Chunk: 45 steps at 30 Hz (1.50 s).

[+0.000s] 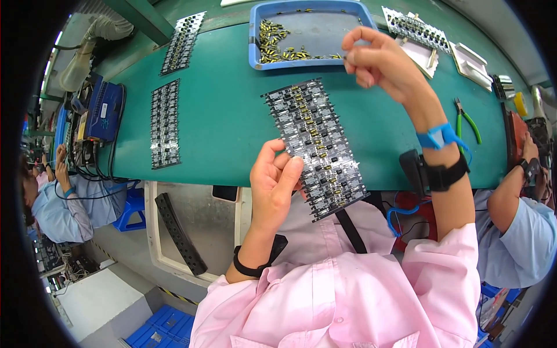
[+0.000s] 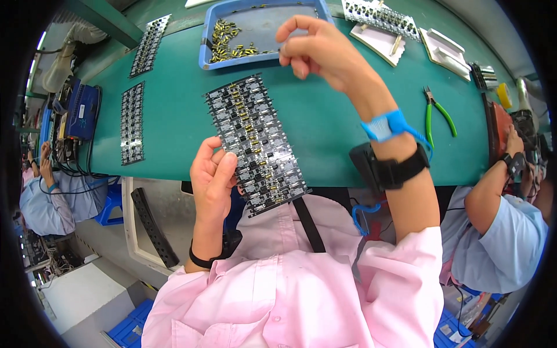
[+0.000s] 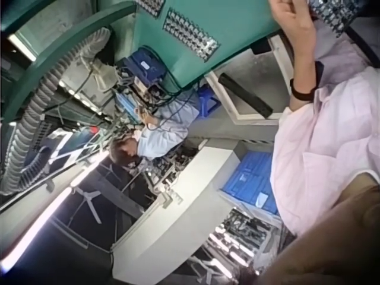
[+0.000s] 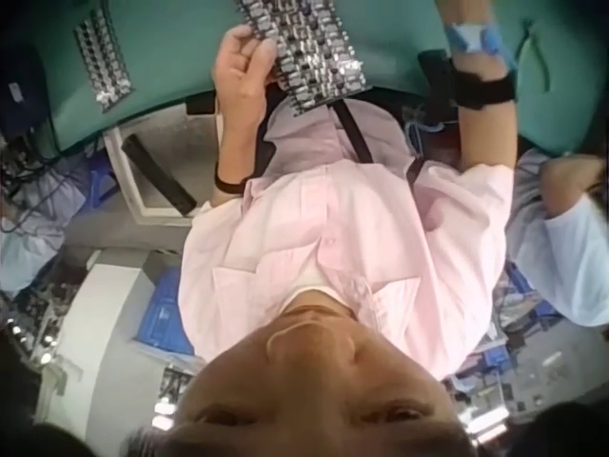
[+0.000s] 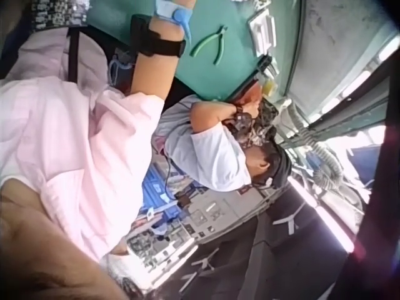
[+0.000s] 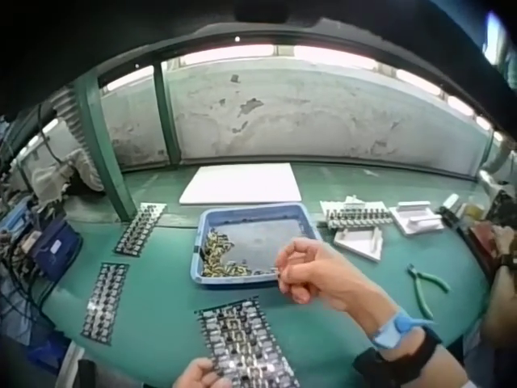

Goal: The person picks up components from a tray and inserts them into a circuit board held in their other hand. After repeating this process for several components, they set the board aside and pick up a new one to continue the assembly.

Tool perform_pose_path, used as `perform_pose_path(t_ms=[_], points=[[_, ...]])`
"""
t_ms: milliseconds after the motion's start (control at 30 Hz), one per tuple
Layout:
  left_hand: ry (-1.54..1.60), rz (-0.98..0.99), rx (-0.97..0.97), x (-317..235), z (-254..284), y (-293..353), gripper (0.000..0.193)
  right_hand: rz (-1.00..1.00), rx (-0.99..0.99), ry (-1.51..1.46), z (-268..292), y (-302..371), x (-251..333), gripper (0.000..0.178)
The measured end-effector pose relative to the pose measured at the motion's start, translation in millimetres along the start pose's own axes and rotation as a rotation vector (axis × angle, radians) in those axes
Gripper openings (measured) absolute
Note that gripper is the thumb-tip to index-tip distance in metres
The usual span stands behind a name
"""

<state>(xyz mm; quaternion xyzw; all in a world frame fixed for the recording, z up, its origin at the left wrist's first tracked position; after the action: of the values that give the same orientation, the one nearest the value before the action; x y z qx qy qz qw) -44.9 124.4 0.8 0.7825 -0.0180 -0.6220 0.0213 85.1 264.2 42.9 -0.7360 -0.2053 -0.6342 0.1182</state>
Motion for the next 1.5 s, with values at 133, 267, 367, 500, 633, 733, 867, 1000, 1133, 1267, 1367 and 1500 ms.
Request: perform_pose_path(t_ms=[133, 267, 367, 500, 633, 733, 867, 1000, 1133, 1267, 1367, 1500], points=[[0.008, 0.022, 0.037, 9.4, -9.7, -1.6, 0.021, -0.043, -0.029, -0.049, -9.8, 42.1, -6.3, 0.01], [0.013, 0.051, 0.06, 16.3, -13.5, -4.0, 0.021, -0.081, -0.018, -0.129, -15.6, 69.7, -14.5, 0.009], [0.022, 0.074, 0.068, 19.7, -17.7, -5.2, 0.021, -0.102, -0.049, -0.246, -12.9, 79.6, -26.6, 0.008], [0.018, 0.098, 0.077, 22.6, -20.2, -6.0, 0.021, -0.137, -0.067, -0.276, -13.9, 85.7, -38.3, 0.007], [0.001, 0.11, 0.115, 24.9, -20.7, -6.8, 0.021, -0.114, -0.104, -0.277, -18.9, 86.2, -47.4, 0.007], [0.01, 0.109, 0.127, 26.5, -17.8, -7.6, 0.021, -0.112, -0.147, -0.268, -24.8, 87.0, -49.4, 0.006], [0.012, 0.114, 0.141, 28.8, -14.8, -8.4, 0.022, -0.136, -0.199, -0.199, -28.1, 91.1, -51.6, 0.005], [0.013, 0.106, 0.142, 30.0, -12.3, -9.6, 0.021, -0.123, -0.192, -0.155, -27.7, 90.9, -53.4, 0.005], [0.005, 0.094, 0.173, 27.9, -13.9, -10.8, 0.021, -0.107, -0.197, -0.209, -27.5, 90.3, -55.4, 0.006], [-0.002, 0.108, 0.163, 28.6, -12.1, -11.7, 0.022, -0.145, -0.217, -0.193, -35.0, 89.9, -56.9, 0.005], [0.011, 0.103, 0.162, 31.1, -10.1, -11.7, 0.022, -0.179, -0.248, -0.142, -39.2, 92.3, -56.1, 0.004], [-0.006, 0.098, 0.158, 32.9, -9.5, -12.5, 0.022, -0.136, -0.219, -0.051, -42.9, 93.0, -58.0, 0.003]])
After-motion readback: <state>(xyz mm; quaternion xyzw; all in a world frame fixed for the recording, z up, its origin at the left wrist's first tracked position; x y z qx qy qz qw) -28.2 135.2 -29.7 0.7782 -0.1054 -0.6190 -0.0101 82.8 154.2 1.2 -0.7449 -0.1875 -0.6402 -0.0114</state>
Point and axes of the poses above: each hand's wrist, its own y-axis away from the middle knuckle, its own z-axis out of the back of the hand, x = y × z, the point moved 10 cm from there along -y, towards the middle knuckle, and after that the axes turned 10 degrees about -y, right-handed, at the moved point
